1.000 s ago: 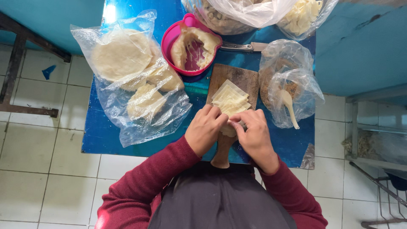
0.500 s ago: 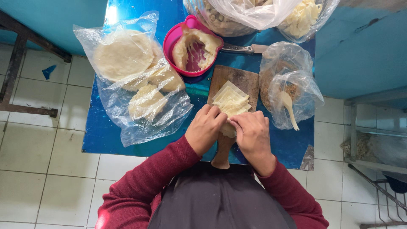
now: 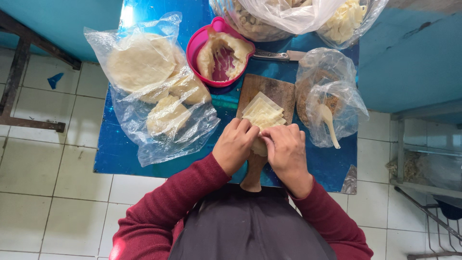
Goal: The person folds dumplings at a table. They take a square wrapper, spoon filling from a plastic bag onto it with a spoon, then fold and pinch the wrapper closed by hand on a small wooden board, setting finished dumplings aside and repeating with new wrappers.
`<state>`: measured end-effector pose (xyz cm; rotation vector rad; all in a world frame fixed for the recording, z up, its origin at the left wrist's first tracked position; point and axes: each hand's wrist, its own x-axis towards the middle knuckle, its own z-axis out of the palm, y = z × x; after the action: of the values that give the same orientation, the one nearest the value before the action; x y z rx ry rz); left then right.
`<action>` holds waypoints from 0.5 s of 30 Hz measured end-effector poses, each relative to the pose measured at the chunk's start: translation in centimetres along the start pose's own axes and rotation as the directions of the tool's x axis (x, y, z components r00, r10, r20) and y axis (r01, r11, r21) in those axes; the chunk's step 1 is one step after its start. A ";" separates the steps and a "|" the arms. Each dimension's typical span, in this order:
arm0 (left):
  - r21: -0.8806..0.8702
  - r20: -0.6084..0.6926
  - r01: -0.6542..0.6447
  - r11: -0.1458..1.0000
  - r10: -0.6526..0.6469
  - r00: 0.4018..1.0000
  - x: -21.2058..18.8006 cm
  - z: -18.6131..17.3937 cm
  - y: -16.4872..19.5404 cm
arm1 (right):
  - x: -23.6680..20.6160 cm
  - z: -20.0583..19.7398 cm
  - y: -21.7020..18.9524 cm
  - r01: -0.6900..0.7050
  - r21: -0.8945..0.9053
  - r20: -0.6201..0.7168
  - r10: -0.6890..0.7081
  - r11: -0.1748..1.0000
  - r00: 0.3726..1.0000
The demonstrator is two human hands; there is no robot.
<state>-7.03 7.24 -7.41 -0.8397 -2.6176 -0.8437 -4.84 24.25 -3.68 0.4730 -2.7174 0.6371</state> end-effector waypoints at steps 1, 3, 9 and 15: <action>0.010 -0.001 0.003 1.000 -0.003 1.000 0.1 0.0 0.1 | 0.1 0.0 -0.1 -0.004 -0.019 -0.004 0.004 1.000 1.000; 0.019 -0.026 -0.003 1.000 0.004 1.000 0.2 -0.1 0.3 | 0.1 0.0 -0.2 0.000 -0.063 -0.028 -0.001 0.998 1.000; -0.124 -0.084 0.068 0.990 -0.078 0.993 0.0 -1.0 0.7 | -0.1 0.0 -0.7 0.038 -0.082 -0.086 -0.045 0.996 0.995; -0.149 -0.068 0.159 0.976 -0.171 0.983 -0.4 -1.3 1.2 | -0.4 0.0 -0.9 0.084 -0.195 -0.045 -0.094 0.977 0.995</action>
<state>-5.93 7.06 -6.04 -0.6136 -2.6079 -1.0973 -4.17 23.60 -3.50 0.5170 -2.6557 0.3535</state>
